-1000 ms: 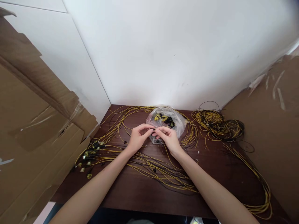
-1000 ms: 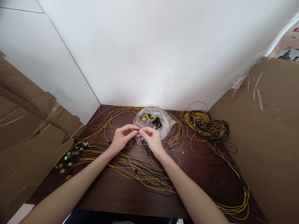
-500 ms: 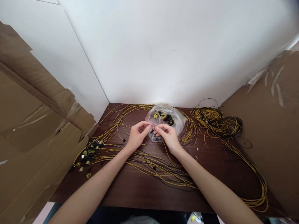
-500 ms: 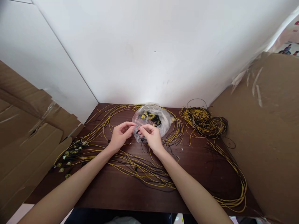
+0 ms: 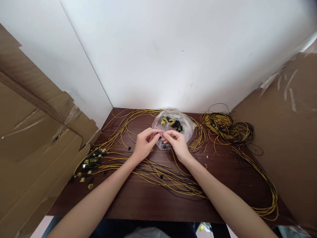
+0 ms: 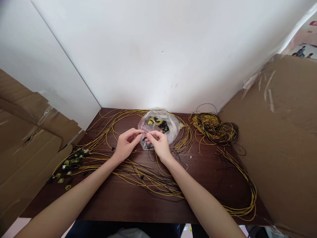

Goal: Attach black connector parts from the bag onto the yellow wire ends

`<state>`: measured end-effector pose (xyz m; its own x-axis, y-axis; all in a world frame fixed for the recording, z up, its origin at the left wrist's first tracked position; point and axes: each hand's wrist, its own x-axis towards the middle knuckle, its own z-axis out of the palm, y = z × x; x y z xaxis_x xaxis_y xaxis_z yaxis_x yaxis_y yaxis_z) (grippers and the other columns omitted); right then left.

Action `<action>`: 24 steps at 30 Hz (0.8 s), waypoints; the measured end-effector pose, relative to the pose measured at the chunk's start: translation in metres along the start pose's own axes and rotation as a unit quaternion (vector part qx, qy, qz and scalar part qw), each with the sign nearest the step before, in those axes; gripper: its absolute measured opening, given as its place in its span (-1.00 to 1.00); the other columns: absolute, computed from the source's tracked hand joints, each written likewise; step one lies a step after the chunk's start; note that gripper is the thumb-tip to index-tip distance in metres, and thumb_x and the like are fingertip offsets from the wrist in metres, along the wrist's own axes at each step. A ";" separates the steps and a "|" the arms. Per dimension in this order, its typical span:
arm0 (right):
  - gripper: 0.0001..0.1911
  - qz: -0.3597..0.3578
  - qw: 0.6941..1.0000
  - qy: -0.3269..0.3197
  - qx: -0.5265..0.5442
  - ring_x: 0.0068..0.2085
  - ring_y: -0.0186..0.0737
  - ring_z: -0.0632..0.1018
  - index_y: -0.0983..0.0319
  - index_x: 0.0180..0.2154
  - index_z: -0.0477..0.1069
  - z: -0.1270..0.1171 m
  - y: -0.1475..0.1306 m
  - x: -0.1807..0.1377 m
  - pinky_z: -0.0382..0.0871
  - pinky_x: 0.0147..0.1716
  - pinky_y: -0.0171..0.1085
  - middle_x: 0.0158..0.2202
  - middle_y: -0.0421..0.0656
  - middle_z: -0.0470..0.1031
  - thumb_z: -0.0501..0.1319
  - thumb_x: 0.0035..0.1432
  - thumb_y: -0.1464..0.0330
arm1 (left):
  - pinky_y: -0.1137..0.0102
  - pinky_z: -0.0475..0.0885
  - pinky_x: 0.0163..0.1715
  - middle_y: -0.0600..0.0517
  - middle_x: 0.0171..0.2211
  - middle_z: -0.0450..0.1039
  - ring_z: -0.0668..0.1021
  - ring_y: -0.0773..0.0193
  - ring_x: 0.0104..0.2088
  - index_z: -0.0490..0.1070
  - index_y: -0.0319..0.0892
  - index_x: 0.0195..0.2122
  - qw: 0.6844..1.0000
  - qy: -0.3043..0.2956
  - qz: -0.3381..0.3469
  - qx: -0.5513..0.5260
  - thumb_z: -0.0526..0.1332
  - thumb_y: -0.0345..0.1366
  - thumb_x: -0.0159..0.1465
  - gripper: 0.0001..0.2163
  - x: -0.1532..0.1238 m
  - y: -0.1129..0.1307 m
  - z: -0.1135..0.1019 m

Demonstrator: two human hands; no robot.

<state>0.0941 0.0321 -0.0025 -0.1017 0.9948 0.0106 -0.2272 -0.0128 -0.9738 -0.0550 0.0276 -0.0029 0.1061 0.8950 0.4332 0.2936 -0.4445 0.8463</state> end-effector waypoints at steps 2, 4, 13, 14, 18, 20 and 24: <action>-0.81 0.003 1.000 0.000 0.001 -0.44 -0.33 0.51 0.26 -0.45 0.50 0.000 0.000 0.000 0.39 -0.41 -0.33 -0.46 -0.17 0.53 0.33 -0.09 0.25 | 0.50 0.19 -0.52 0.09 -0.51 0.29 0.27 0.43 -0.54 0.51 -0.20 -0.24 1.000 0.001 0.006 0.004 0.18 -0.31 0.22 -0.84 0.000 0.001 0.000; -0.81 0.005 1.000 -0.001 0.000 -0.43 -0.32 0.51 0.26 -0.45 0.51 -0.001 -0.001 0.000 0.40 -0.41 -0.32 -0.46 -0.17 0.53 0.33 -0.09 0.25 | 0.50 0.18 -0.52 0.09 -0.52 0.27 0.27 0.43 -0.54 0.51 -0.21 -0.24 1.000 0.001 0.011 0.008 0.18 -0.32 0.22 -0.84 0.000 0.002 0.000; -0.79 0.005 1.000 -0.001 0.000 -0.47 -0.34 0.49 0.26 -0.46 0.50 0.000 -0.001 0.000 0.38 -0.43 -0.33 -0.52 -0.19 0.52 0.35 -0.12 0.24 | 0.49 0.15 -0.55 0.10 -0.54 0.22 0.24 0.42 -0.55 0.51 -0.22 -0.18 1.000 -0.007 0.020 0.023 0.17 -0.32 0.23 -0.80 -0.001 0.005 0.001; -0.78 0.006 1.000 0.000 0.000 -0.48 -0.34 0.49 0.26 -0.46 0.50 0.000 -0.001 0.000 0.38 -0.43 -0.33 -0.52 -0.19 0.52 0.35 -0.12 0.24 | 0.49 0.15 -0.55 0.10 -0.55 0.22 0.24 0.42 -0.55 0.51 -0.22 -0.18 1.000 -0.009 0.018 0.024 0.17 -0.31 0.23 -0.80 -0.001 0.005 0.001; -0.77 0.007 1.000 0.000 -0.004 -0.47 -0.32 0.50 0.25 -0.45 0.49 0.000 -0.001 0.000 0.40 -0.41 -0.31 -0.52 -0.19 0.52 0.35 -0.13 0.23 | 0.49 0.16 -0.55 0.08 -0.54 0.24 0.25 0.42 -0.55 0.52 -0.21 -0.18 0.999 -0.012 0.016 0.028 0.16 -0.29 0.23 -0.79 -0.001 0.004 0.000; -0.77 0.006 1.000 0.000 -0.006 -0.47 -0.31 0.50 0.25 -0.45 0.48 0.000 -0.001 0.000 0.41 -0.40 -0.29 -0.52 -0.19 0.52 0.35 -0.13 0.22 | 0.49 0.16 -0.55 0.08 -0.53 0.26 0.26 0.41 -0.55 0.52 -0.21 -0.18 0.999 -0.014 0.016 0.032 0.16 -0.29 0.23 -0.79 0.000 0.004 0.000; -0.77 0.004 1.000 -0.006 -0.001 -0.47 -0.32 0.50 0.26 -0.44 0.48 0.000 -0.001 -0.001 0.41 -0.40 -0.30 -0.51 -0.20 0.51 0.35 -0.13 0.24 | 0.50 0.17 -0.55 0.08 -0.53 0.28 0.27 0.42 -0.55 0.51 -0.21 -0.18 0.999 -0.021 0.015 0.037 0.15 -0.31 0.23 -0.80 0.000 0.004 0.000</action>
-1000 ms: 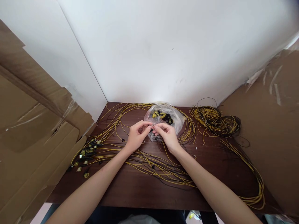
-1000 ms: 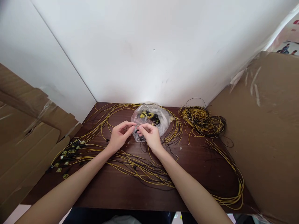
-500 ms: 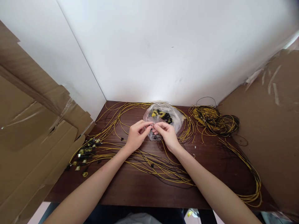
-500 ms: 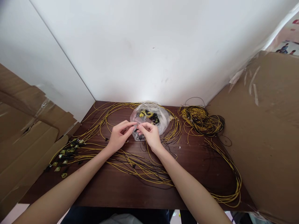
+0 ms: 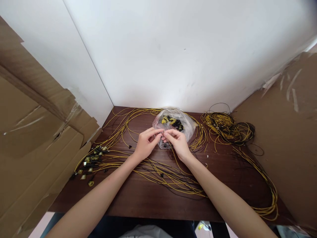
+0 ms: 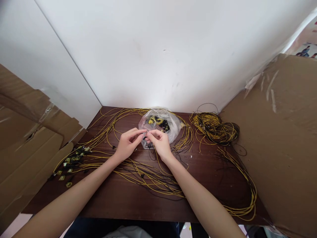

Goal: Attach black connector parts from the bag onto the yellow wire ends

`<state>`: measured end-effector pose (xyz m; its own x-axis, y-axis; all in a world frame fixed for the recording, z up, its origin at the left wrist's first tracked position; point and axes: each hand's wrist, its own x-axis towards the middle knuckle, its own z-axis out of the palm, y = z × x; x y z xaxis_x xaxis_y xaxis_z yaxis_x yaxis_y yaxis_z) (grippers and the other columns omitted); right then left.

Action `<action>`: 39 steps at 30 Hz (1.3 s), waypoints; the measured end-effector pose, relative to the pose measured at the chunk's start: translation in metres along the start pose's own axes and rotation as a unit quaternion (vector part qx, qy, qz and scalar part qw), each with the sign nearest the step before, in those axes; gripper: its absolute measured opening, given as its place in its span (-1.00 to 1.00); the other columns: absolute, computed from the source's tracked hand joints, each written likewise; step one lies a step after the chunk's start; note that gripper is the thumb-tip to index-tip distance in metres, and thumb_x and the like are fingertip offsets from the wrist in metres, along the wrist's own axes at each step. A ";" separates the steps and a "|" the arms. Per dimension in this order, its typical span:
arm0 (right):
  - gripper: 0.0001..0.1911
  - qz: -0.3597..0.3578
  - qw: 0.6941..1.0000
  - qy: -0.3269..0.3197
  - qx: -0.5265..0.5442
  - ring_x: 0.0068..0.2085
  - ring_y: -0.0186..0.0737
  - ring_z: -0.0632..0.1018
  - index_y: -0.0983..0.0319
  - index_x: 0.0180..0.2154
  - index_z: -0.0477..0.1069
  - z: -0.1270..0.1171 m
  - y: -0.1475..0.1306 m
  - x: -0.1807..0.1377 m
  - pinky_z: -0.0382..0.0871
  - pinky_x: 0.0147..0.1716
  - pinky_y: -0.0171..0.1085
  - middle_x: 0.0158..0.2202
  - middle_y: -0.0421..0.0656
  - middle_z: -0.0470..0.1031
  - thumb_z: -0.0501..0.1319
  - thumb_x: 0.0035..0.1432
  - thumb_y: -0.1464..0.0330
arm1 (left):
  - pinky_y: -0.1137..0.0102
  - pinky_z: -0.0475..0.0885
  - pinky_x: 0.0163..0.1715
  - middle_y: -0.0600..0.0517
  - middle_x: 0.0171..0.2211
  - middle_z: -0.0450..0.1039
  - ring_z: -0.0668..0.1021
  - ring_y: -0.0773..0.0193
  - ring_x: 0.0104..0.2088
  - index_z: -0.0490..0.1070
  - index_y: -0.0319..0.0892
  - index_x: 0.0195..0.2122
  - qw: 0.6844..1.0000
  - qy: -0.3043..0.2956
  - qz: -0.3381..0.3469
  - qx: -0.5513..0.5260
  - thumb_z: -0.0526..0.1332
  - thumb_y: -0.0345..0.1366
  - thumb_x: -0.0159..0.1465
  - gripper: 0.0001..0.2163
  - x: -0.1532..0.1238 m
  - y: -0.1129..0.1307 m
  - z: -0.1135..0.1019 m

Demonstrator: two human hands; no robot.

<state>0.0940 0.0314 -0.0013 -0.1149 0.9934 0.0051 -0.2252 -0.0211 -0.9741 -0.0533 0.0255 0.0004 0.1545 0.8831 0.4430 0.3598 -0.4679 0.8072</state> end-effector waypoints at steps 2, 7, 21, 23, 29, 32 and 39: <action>-0.78 0.000 1.000 -0.003 0.002 -0.47 -0.33 0.50 0.26 -0.44 0.49 0.000 0.000 0.000 0.40 -0.41 -0.30 -0.50 -0.20 0.52 0.35 -0.12 0.25 | 0.50 0.18 -0.54 0.07 -0.52 0.29 0.27 0.42 -0.54 0.51 -0.22 -0.19 1.000 0.000 0.001 0.001 0.15 -0.31 0.23 -0.80 0.000 0.000 0.000; -0.78 0.000 1.000 -0.002 0.000 -0.47 -0.33 0.49 0.26 -0.44 0.49 0.000 0.000 0.000 0.40 -0.41 -0.31 -0.51 -0.21 0.51 0.35 -0.12 0.25 | 0.49 0.18 -0.54 0.07 -0.52 0.30 0.27 0.42 -0.55 0.52 -0.23 -0.21 1.000 0.007 0.011 0.010 0.15 -0.32 0.24 -0.81 -0.001 0.001 0.001; -0.69 -0.001 0.994 -0.029 -0.110 -0.68 -0.45 0.23 0.27 -0.43 0.46 -0.002 0.002 -0.001 0.07 -0.68 -0.40 -0.69 -0.29 0.31 0.28 -0.06 0.14 | 0.50 0.20 -0.53 0.08 -0.52 0.36 0.27 0.43 -0.58 0.47 -0.21 -0.25 0.999 0.014 0.004 0.039 0.12 -0.37 0.21 -0.84 -0.001 0.000 -0.002; -0.72 -0.022 0.989 -0.037 -0.139 -0.63 -0.42 0.26 0.27 -0.44 0.45 -0.002 0.003 -0.002 0.12 -0.64 -0.38 -0.64 -0.27 0.34 0.26 -0.04 0.15 | 0.50 0.20 -0.50 0.10 -0.52 0.35 0.27 0.43 -0.57 0.47 -0.20 -0.24 0.998 -0.006 0.023 0.066 0.11 -0.37 0.21 -0.83 0.000 -0.001 -0.006; -0.77 -0.063 0.973 -0.052 -0.215 -0.55 -0.37 0.30 0.26 -0.40 0.46 -0.004 0.009 -0.003 0.18 -0.55 -0.37 -0.52 -0.22 0.40 0.20 0.05 0.21 | 0.51 0.16 -0.54 0.14 -0.60 0.26 0.24 0.43 -0.60 0.43 -0.20 -0.33 0.996 -0.044 0.007 0.075 0.12 -0.37 0.17 -0.88 0.003 -0.002 -0.018; -0.76 -0.072 0.971 -0.055 -0.220 -0.54 -0.37 0.31 0.26 -0.41 0.45 -0.005 0.010 -0.004 0.17 -0.55 -0.37 -0.53 -0.22 0.41 0.19 0.06 0.21 | 0.52 0.14 -0.57 0.14 -0.61 0.24 0.22 0.44 -0.61 0.43 -0.22 -0.37 0.997 -0.059 -0.009 0.042 0.12 -0.36 0.16 -0.89 0.006 0.000 -0.021; -0.73 -0.064 0.975 -0.058 -0.207 -0.55 -0.37 0.30 0.26 -0.41 0.45 -0.004 0.009 -0.003 0.16 -0.56 -0.37 -0.54 -0.22 0.40 0.21 0.04 0.17 | 0.52 0.11 -0.61 0.12 -0.63 0.25 0.21 0.44 -0.61 0.48 -0.23 -0.39 0.997 -0.068 -0.039 0.004 0.14 -0.32 0.15 -0.86 0.007 0.003 -0.019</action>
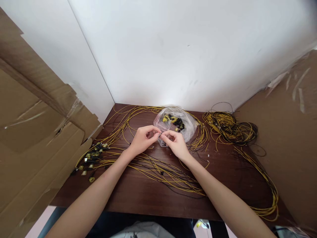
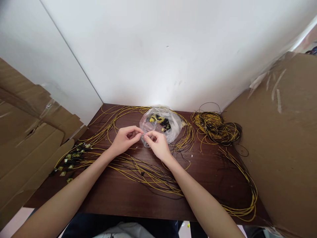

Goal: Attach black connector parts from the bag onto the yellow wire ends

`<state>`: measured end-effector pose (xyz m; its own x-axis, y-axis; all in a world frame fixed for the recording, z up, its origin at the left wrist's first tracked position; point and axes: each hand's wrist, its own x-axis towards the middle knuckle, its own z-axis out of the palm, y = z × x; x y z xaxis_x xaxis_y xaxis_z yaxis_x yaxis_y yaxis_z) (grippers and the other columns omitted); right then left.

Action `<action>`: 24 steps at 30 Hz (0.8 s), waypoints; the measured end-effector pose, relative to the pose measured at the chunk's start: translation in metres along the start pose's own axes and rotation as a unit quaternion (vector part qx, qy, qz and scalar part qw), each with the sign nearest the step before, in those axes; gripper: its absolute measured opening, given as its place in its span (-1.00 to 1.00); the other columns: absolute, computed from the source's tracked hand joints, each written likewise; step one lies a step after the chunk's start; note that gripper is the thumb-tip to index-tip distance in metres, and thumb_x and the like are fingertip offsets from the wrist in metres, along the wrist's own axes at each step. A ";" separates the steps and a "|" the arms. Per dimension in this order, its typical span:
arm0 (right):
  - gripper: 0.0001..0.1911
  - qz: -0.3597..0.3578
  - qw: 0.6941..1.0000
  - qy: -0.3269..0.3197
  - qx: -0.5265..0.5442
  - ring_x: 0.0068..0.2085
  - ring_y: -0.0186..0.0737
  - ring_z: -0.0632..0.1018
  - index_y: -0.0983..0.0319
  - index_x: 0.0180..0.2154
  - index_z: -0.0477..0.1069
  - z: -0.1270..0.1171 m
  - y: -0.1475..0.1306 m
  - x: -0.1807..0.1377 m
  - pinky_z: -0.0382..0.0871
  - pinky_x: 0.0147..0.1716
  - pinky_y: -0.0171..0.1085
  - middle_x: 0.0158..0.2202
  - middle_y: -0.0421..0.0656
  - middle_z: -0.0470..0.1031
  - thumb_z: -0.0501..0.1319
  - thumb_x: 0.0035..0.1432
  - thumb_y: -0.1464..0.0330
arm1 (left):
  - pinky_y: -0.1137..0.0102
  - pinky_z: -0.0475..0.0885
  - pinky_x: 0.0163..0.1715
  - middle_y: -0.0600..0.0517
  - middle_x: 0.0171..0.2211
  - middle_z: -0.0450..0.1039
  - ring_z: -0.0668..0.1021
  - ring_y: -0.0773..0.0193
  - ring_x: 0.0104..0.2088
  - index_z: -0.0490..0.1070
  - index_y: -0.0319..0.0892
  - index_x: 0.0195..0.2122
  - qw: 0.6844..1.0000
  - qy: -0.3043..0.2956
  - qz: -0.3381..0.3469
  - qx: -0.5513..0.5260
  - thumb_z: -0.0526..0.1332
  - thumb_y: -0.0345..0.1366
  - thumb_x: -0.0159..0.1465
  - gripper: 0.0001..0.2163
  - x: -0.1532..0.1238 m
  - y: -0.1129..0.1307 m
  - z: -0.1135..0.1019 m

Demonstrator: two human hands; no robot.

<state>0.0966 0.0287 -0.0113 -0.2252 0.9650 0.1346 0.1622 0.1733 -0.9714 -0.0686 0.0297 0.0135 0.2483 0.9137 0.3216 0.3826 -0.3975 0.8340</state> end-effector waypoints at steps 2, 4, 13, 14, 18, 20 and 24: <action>-0.73 0.004 1.000 0.003 0.007 -0.56 -0.37 0.30 0.26 -0.41 0.45 0.000 0.001 0.001 0.17 -0.56 -0.36 -0.54 -0.22 0.40 0.21 0.03 0.17 | 0.52 0.10 -0.61 0.12 -0.62 0.26 0.21 0.44 -0.60 0.49 -0.23 -0.38 1.000 -0.003 -0.009 -0.005 0.15 -0.32 0.15 -0.86 0.000 -0.001 0.000; -0.73 0.006 1.000 0.005 0.014 -0.56 -0.37 0.29 0.26 -0.42 0.45 0.000 0.001 0.001 0.17 -0.56 -0.36 -0.54 -0.22 0.39 0.22 0.03 0.16 | 0.52 0.11 -0.60 0.11 -0.61 0.27 0.21 0.44 -0.60 0.49 -0.24 -0.37 1.000 -0.009 -0.019 -0.011 0.16 -0.32 0.16 -0.86 0.001 -0.002 -0.001; -0.72 0.011 1.000 0.003 0.022 -0.57 -0.38 0.28 0.26 -0.43 0.44 0.000 0.000 0.000 0.16 -0.57 -0.36 -0.56 -0.23 0.37 0.22 0.02 0.16 | 0.52 0.16 -0.57 0.09 -0.57 0.36 0.30 0.42 -0.58 0.48 -0.24 -0.36 0.997 -0.023 -0.049 -0.060 0.18 -0.26 0.16 -0.84 0.001 -0.002 -0.001; -0.73 0.011 1.000 0.004 0.024 -0.57 -0.38 0.28 0.26 -0.43 0.45 0.000 0.000 0.000 0.16 -0.57 -0.36 -0.55 -0.23 0.37 0.22 0.02 0.16 | 0.52 0.16 -0.57 0.09 -0.57 0.36 0.31 0.42 -0.58 0.48 -0.25 -0.36 0.996 -0.023 -0.051 -0.067 0.18 -0.26 0.16 -0.84 0.001 -0.002 -0.001; -0.75 0.008 1.000 0.004 0.029 -0.57 -0.38 0.29 0.26 -0.43 0.44 0.001 0.001 0.000 0.17 -0.56 -0.36 -0.55 -0.23 0.37 0.22 0.02 0.18 | 0.52 0.20 -0.55 0.08 -0.54 0.40 0.35 0.42 -0.56 0.48 -0.25 -0.35 0.994 -0.025 -0.054 -0.087 0.19 -0.25 0.16 -0.83 0.001 -0.004 0.000; -0.75 0.006 0.999 0.003 0.033 -0.56 -0.39 0.29 0.27 -0.42 0.44 0.001 0.000 0.000 0.17 -0.56 -0.36 -0.55 -0.23 0.37 0.22 0.03 0.20 | 0.52 0.22 -0.52 0.07 -0.52 0.42 0.37 0.41 -0.54 0.48 -0.26 -0.34 0.994 -0.028 -0.057 -0.093 0.19 -0.25 0.16 -0.83 0.001 -0.005 0.000; -0.76 0.003 0.999 -0.001 0.041 -0.56 -0.39 0.31 0.28 -0.43 0.43 0.000 -0.002 -0.001 0.17 -0.56 -0.37 -0.54 -0.22 0.38 0.23 0.04 0.21 | 0.52 0.25 -0.47 0.06 -0.47 0.45 0.39 0.41 -0.49 0.47 -0.27 -0.34 0.993 -0.035 -0.060 -0.092 0.19 -0.25 0.17 -0.82 0.001 -0.005 -0.001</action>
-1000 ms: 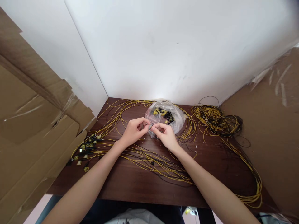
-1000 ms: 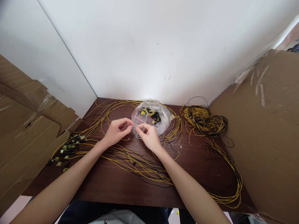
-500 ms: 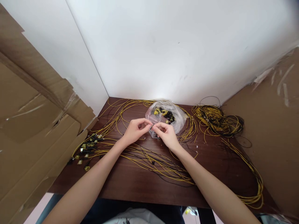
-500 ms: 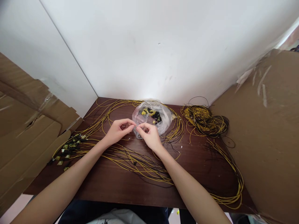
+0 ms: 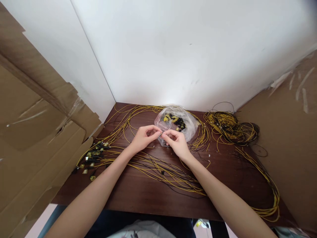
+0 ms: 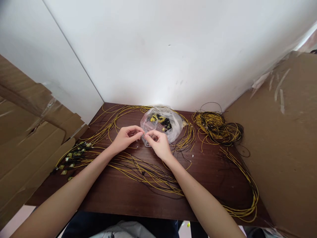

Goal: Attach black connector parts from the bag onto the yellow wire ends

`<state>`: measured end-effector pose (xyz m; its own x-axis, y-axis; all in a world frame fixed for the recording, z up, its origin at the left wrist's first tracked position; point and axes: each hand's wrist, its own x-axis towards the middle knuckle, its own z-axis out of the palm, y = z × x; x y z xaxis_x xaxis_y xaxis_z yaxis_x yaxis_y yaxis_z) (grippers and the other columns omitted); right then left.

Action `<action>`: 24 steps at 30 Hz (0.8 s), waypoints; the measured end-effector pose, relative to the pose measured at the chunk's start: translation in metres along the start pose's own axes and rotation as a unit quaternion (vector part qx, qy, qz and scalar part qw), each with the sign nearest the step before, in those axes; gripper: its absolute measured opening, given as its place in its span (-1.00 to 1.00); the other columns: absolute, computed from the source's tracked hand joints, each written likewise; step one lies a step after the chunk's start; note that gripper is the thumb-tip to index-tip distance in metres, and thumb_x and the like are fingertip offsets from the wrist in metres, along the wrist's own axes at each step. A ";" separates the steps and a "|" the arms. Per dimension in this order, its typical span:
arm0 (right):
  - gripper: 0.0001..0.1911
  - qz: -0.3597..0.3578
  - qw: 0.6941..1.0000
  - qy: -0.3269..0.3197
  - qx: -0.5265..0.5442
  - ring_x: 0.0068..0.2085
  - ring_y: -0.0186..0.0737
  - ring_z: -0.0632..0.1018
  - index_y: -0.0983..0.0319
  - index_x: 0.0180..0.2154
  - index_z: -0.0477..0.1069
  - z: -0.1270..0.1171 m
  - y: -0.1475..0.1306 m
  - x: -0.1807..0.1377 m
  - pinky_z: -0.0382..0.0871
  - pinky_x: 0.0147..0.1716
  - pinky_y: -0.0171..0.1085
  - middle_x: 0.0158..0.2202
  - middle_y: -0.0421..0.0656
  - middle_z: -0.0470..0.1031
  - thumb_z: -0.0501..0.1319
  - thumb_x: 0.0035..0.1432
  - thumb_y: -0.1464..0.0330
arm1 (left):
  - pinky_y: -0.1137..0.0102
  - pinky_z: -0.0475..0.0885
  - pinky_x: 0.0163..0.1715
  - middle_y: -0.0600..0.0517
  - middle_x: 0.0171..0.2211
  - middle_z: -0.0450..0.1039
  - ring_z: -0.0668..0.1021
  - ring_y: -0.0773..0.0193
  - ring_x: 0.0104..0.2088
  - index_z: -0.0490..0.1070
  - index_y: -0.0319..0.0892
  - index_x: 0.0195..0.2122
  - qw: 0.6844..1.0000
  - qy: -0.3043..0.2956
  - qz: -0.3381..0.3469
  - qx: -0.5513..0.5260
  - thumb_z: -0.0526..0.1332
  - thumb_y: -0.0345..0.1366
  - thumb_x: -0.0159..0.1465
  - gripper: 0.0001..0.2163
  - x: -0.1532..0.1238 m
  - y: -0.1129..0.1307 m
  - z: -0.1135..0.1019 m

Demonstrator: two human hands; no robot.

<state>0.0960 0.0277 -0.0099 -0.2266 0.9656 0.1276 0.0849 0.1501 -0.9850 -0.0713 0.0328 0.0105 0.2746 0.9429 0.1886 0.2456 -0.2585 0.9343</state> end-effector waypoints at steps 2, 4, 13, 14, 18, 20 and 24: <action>-0.77 0.001 1.000 -0.001 0.004 -0.56 -0.40 0.32 0.28 -0.42 0.43 0.000 -0.001 0.000 0.17 -0.56 -0.38 -0.54 -0.22 0.38 0.23 0.04 0.22 | 0.52 0.25 -0.46 0.06 -0.47 0.45 0.39 0.41 -0.49 0.47 -0.28 -0.34 1.000 -0.002 -0.002 0.003 0.19 -0.25 0.18 -0.82 0.000 0.001 0.000; -0.77 0.006 1.000 0.000 0.006 -0.57 -0.40 0.31 0.28 -0.42 0.43 0.000 -0.002 0.000 0.16 -0.57 -0.38 -0.55 -0.22 0.38 0.23 0.03 0.22 | 0.52 0.26 -0.46 0.05 -0.46 0.45 0.39 0.40 -0.48 0.47 -0.28 -0.33 1.000 -0.003 -0.002 0.008 0.18 -0.24 0.18 -0.81 0.000 0.001 0.000; -0.76 0.012 1.000 0.018 -0.003 -0.59 -0.42 0.22 0.29 -0.45 0.41 0.000 0.000 0.000 0.06 -0.59 -0.37 -0.58 -0.25 0.33 0.23 0.02 0.22 | 0.54 0.16 -0.54 0.10 -0.54 0.33 0.26 0.45 -0.56 0.44 -0.26 -0.36 0.991 0.016 0.059 0.117 0.14 -0.33 0.20 -0.87 -0.002 0.001 0.001; -0.76 0.012 1.000 0.022 0.002 -0.59 -0.42 0.22 0.29 -0.46 0.41 0.000 0.000 0.000 0.05 -0.59 -0.37 -0.58 -0.25 0.32 0.23 0.02 0.22 | 0.54 0.15 -0.54 0.11 -0.54 0.32 0.26 0.45 -0.56 0.44 -0.26 -0.35 0.989 0.016 0.069 0.131 0.14 -0.35 0.20 -0.88 -0.002 0.000 0.002; -0.77 0.008 0.999 0.028 0.013 -0.54 -0.39 0.28 0.28 -0.48 0.39 -0.001 0.002 0.001 0.11 -0.55 -0.37 -0.54 -0.22 0.37 0.23 0.01 0.22 | 0.54 0.12 -0.55 0.13 -0.57 0.24 0.22 0.45 -0.57 0.45 -0.24 -0.33 0.984 0.008 0.086 0.155 0.15 -0.37 0.19 -0.89 -0.003 0.000 0.001; -0.77 0.007 1.000 0.025 0.008 -0.52 -0.37 0.32 0.27 -0.48 0.38 -0.001 0.003 0.001 0.15 -0.53 -0.36 -0.53 -0.21 0.39 0.23 0.01 0.22 | 0.54 0.11 -0.56 0.15 -0.61 0.19 0.20 0.45 -0.58 0.46 -0.24 -0.33 0.987 -0.001 0.082 0.141 0.16 -0.35 0.18 -0.89 -0.003 0.001 0.000; -0.77 0.006 1.000 0.011 0.003 -0.49 -0.34 0.37 0.26 -0.50 0.37 -0.001 0.001 0.001 0.20 -0.51 -0.36 -0.53 -0.20 0.40 0.22 0.02 0.22 | 0.54 0.13 -0.57 0.12 -0.58 0.27 0.23 0.45 -0.57 0.48 -0.26 -0.34 0.996 -0.037 0.048 0.068 0.18 -0.28 0.18 -0.84 -0.002 0.005 -0.004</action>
<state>0.0972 0.0288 -0.0102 -0.2036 0.9719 0.1183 0.0807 0.1370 -0.9873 -0.0740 0.0303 0.0162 0.3688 0.8960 0.2473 0.3370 -0.3768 0.8628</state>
